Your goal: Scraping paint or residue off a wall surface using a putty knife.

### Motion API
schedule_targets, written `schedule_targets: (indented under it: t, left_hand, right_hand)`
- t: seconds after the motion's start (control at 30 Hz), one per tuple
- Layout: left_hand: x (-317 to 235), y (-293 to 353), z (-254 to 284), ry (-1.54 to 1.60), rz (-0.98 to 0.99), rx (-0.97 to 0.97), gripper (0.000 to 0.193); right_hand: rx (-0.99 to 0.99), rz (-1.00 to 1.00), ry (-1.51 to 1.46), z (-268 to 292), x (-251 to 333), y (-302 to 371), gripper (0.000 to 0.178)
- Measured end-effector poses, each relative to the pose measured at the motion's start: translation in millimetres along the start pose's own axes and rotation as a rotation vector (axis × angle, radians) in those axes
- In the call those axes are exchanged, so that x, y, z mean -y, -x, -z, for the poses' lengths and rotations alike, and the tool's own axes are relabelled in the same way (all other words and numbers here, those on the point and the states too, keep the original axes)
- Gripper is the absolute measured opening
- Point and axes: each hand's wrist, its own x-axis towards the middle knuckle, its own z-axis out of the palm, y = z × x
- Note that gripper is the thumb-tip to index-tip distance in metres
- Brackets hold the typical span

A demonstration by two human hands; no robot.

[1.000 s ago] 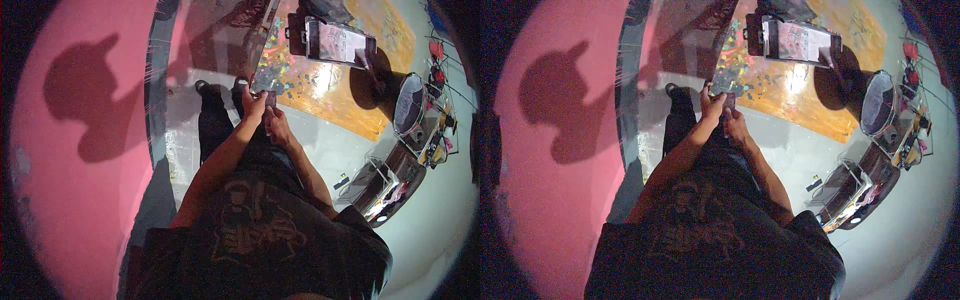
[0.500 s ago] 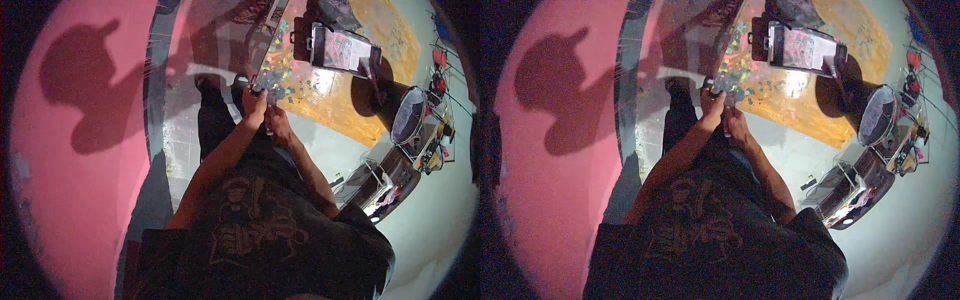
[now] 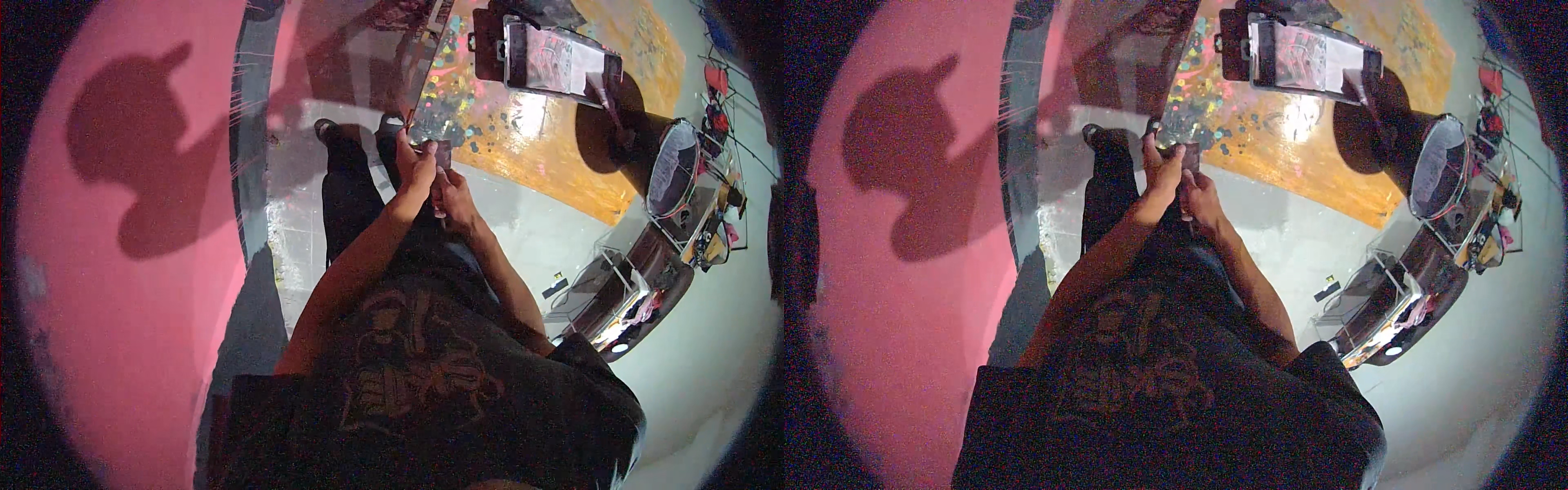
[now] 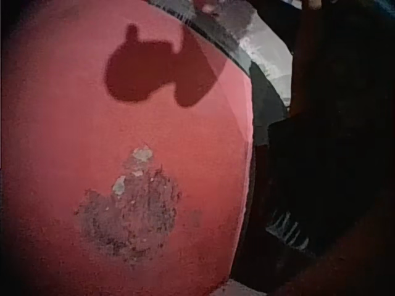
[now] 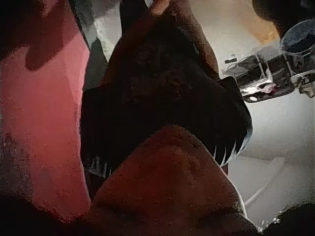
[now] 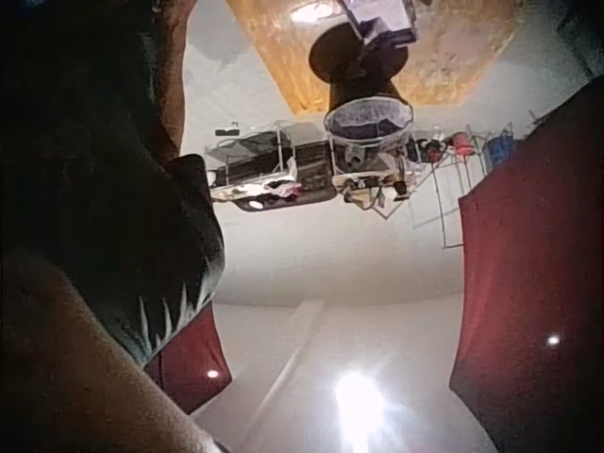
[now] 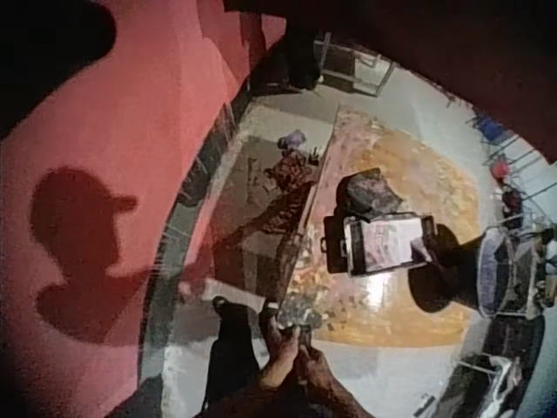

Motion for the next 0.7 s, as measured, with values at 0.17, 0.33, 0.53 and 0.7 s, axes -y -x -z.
schedule_targets:
  t: [0.17, 0.33, 0.53, 0.7]
  left_hand:
    - [-1.9, 0.5, 0.5, -0.015, 0.039, 0.01, 0.068]
    - [11.2, -7.9, -5.0, 0.113, -0.053, -0.017, 0.066]
    - [44.2, -21.5, -13.4, 0.052, -0.116, -0.096, 0.058]
    - [43.5, -21.4, -18.7, 0.001, -0.107, -0.153, 0.061]
  right_hand:
    - [0.001, -0.035, -0.015, -0.3, -0.8, -1.0, 0.038]
    - [0.093, -0.046, -0.041, 5.8, 4.2, -4.1, 0.037]
    - [0.104, -0.112, -0.049, 6.4, 14.5, -11.2, 0.036]
    - [0.136, -0.043, 0.029, 3.4, 29.0, -9.0, 0.035]
